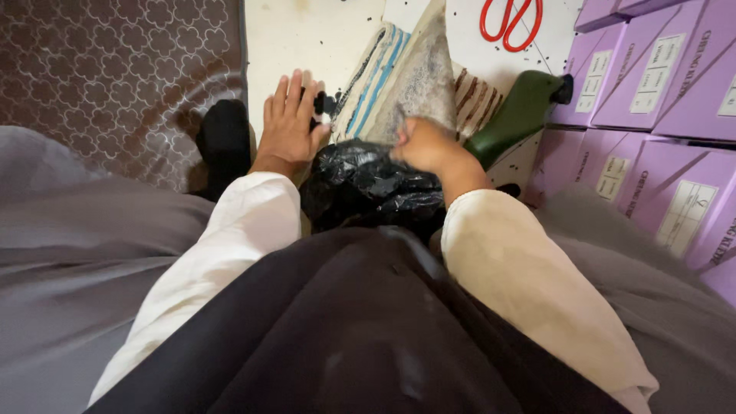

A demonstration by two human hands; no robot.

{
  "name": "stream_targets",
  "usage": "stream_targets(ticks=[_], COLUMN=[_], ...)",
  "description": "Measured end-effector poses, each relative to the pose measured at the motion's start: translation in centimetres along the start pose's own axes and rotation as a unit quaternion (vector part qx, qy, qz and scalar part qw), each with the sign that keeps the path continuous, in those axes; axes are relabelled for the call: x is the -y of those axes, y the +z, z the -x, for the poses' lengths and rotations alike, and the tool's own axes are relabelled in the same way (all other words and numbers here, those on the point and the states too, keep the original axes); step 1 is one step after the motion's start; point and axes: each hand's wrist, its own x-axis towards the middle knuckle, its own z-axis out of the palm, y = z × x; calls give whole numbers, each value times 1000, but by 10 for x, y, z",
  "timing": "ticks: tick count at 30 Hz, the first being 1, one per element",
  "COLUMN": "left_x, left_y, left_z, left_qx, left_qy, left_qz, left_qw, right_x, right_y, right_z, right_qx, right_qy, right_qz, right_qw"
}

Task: The person sits on the floor and assembles small black flower-shaped pieces using a metal rod and a green hot glue gun. They repeatedly pick up pieces, insert the rod, apply glue, and place the assembled units on the floor.

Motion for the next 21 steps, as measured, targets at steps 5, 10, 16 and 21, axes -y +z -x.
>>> stream_targets(ticks=[5, 10, 16, 21], left_x=[-54, -99, -66, -53], left_y=[-5, 38, 80, 98], left_z=[-30, 23, 68, 72], left_qx=[154, 244, 396, 209], left_qy=[84, 350, 283, 250], left_qz=[14, -90, -228, -230], left_qw=[984, 900, 844, 917], right_x=[21, 32, 25, 15], right_y=[-11, -12, -10, -9], right_z=[-14, -14, -3, -2], right_qx=[-160, -184, -173, -192], right_qy=[-60, -79, -47, -29], right_qz=[-180, -304, -225, -151], right_qw=[969, 931, 958, 969])
